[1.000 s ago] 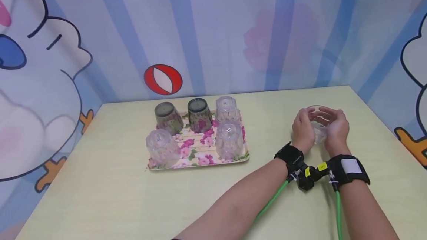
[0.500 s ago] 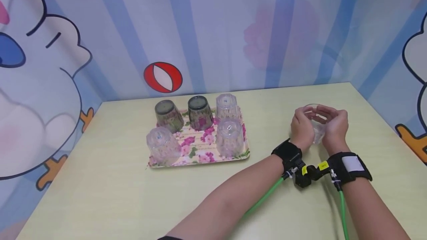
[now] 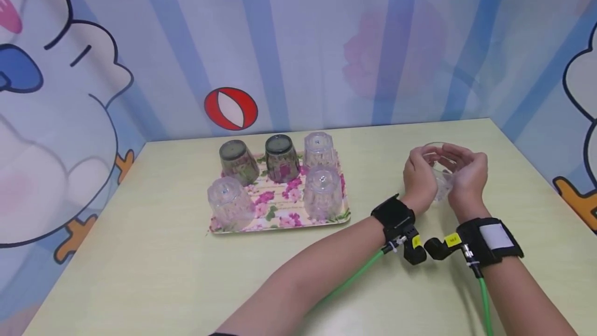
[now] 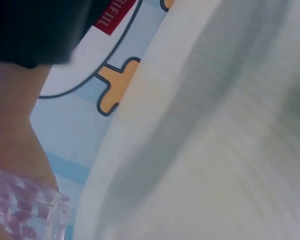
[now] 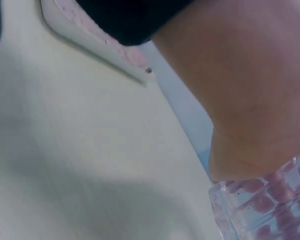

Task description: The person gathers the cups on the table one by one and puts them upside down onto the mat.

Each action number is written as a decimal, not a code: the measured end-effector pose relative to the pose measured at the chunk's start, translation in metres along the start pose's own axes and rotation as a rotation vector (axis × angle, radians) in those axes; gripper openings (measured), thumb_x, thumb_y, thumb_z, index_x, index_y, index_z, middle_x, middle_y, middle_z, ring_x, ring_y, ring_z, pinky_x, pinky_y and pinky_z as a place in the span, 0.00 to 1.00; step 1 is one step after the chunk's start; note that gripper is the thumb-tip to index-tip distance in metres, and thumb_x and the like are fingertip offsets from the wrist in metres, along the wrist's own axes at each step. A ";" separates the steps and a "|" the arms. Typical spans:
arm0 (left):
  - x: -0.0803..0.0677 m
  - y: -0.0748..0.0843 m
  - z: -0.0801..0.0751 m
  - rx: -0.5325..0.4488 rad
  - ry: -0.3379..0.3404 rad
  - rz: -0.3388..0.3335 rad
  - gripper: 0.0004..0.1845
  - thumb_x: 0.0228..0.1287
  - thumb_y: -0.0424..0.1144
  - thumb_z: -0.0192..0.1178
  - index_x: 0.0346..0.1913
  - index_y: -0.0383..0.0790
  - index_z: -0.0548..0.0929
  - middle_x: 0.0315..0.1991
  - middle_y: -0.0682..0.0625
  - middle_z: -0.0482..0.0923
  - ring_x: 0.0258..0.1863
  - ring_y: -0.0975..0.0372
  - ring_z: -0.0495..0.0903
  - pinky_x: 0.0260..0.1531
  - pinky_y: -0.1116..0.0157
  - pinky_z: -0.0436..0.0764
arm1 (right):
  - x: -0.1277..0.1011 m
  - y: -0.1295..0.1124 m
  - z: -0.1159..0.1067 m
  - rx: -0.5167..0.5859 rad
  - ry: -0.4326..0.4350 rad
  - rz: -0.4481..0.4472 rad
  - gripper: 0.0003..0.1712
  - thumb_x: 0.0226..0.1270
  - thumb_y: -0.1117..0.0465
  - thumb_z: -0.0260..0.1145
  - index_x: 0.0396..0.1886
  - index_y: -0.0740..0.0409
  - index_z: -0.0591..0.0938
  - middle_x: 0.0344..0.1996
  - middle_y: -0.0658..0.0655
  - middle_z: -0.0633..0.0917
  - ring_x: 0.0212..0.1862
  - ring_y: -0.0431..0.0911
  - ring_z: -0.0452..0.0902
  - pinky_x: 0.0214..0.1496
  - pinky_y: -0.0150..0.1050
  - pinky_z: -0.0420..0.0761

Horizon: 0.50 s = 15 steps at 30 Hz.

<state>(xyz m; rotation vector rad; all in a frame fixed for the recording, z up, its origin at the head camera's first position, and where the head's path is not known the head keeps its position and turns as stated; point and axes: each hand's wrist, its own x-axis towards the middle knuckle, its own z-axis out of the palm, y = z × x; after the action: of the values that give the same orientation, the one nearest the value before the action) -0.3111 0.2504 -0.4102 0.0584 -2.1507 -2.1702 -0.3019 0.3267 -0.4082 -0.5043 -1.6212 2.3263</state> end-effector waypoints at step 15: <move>-0.017 0.033 -0.040 -0.082 -0.058 0.129 0.26 0.75 0.47 0.26 0.46 0.46 0.79 0.44 0.52 0.84 0.43 0.69 0.82 0.45 0.78 0.79 | -0.010 -0.003 0.012 0.108 -0.040 -0.104 0.31 0.78 0.47 0.34 0.56 0.54 0.81 0.51 0.47 0.84 0.54 0.43 0.78 0.66 0.42 0.63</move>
<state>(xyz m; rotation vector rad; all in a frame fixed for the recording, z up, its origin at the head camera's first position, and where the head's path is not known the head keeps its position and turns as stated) -0.2894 0.2121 -0.3785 -0.1470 -2.0305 -2.2087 -0.2981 0.3133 -0.4006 -0.3439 -1.4909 2.3455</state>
